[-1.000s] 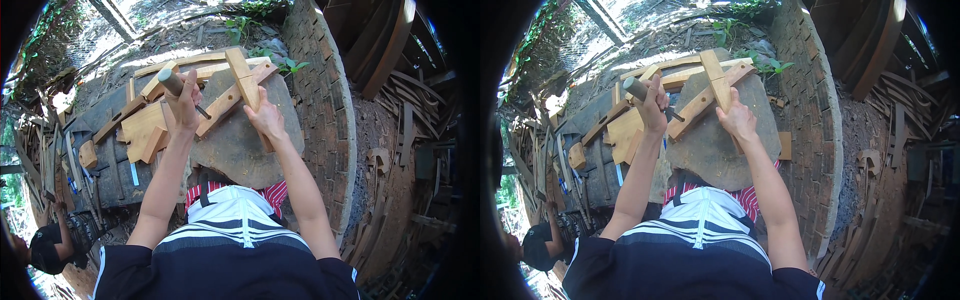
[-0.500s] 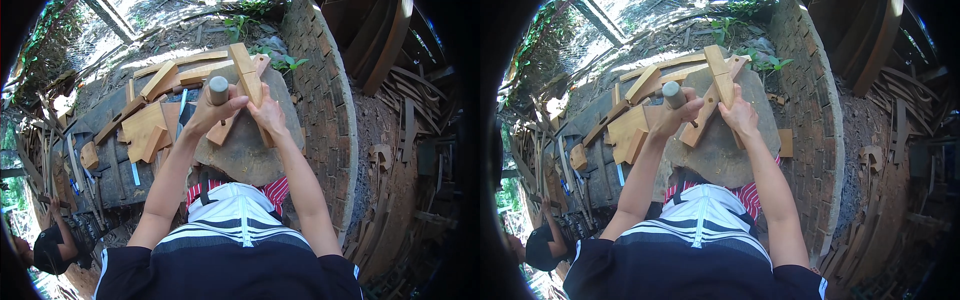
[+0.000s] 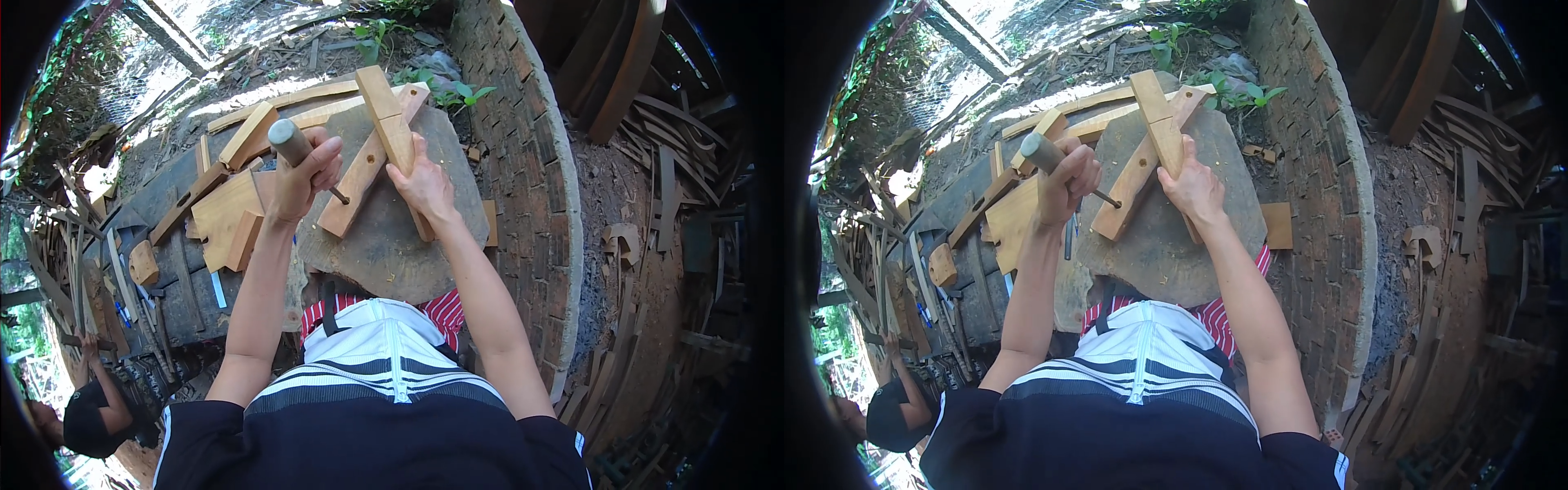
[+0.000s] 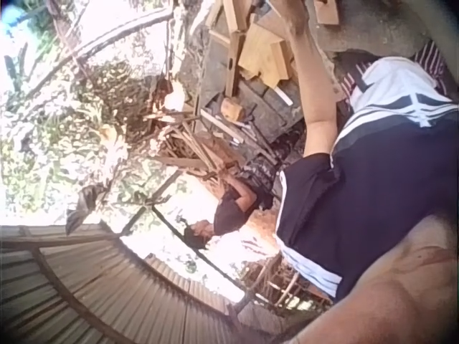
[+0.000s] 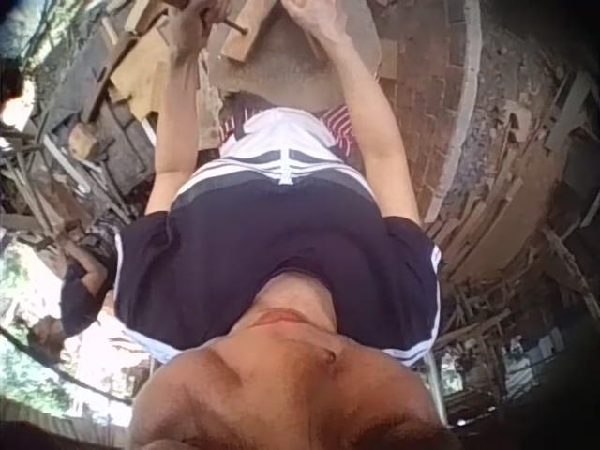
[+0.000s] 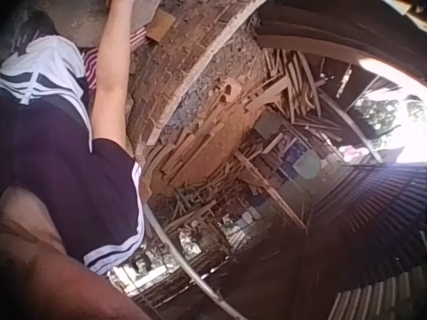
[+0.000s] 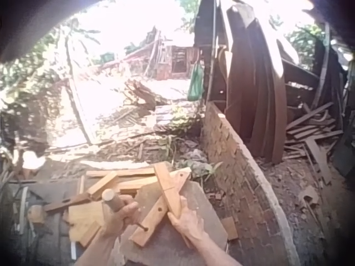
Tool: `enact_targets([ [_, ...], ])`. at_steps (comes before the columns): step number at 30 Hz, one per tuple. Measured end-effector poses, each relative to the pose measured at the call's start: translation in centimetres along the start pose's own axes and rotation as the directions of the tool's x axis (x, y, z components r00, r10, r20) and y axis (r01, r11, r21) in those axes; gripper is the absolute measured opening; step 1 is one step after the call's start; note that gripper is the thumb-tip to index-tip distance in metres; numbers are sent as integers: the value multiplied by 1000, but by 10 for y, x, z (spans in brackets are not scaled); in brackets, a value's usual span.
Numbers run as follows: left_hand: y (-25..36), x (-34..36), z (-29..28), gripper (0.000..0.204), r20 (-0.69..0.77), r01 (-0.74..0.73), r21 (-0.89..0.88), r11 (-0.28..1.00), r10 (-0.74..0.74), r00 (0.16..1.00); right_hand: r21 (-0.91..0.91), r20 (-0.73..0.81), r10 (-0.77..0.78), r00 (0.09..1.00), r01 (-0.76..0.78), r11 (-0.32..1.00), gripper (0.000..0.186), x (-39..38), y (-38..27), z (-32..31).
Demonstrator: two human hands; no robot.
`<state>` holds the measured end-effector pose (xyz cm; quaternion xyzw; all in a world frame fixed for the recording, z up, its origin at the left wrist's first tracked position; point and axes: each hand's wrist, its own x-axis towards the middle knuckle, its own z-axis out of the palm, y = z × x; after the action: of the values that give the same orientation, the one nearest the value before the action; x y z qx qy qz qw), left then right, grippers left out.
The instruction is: The person chisels a mortise into a wooden plank by striking a chisel with a mallet.
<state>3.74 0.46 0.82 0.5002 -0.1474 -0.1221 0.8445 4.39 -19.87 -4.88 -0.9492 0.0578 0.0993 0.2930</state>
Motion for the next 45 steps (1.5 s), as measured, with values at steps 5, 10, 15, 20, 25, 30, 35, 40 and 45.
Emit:
enact_targets([
  [5,10,11,33,39,-675,-437,357,826,551,491,37,-4,2,1000,-2,999,77,2,3,8],
  [10,53,10,4,32,-538,-318,404,858,504,675,86,-29,-18,999,20,996,76,3,8,12],
  [15,11,-21,-29,26,-237,273,912,305,-152,960,58,-24,-4,1000,6,998,75,1,9,10],
  [20,-21,-55,-26,32,-268,284,956,72,-174,948,155,-54,-27,998,35,987,78,4,0,18],
  [25,-38,-53,-12,32,-285,296,950,95,-110,952,124,-71,-52,996,61,990,82,35,-17,11],
  [30,-62,-50,8,29,-312,314,938,148,-34,949,49,107,-143,984,138,989,87,63,-27,5],
  [35,-63,-41,4,28,-298,302,950,76,-57,953,135,183,-236,954,213,968,90,76,-24,23],
  [40,-20,-22,-22,34,-231,157,820,551,67,971,243,170,-252,953,207,948,90,60,-3,16],
  [45,30,20,9,42,-383,-185,318,930,304,872,363,52,-188,981,157,919,86,20,18,1],
])
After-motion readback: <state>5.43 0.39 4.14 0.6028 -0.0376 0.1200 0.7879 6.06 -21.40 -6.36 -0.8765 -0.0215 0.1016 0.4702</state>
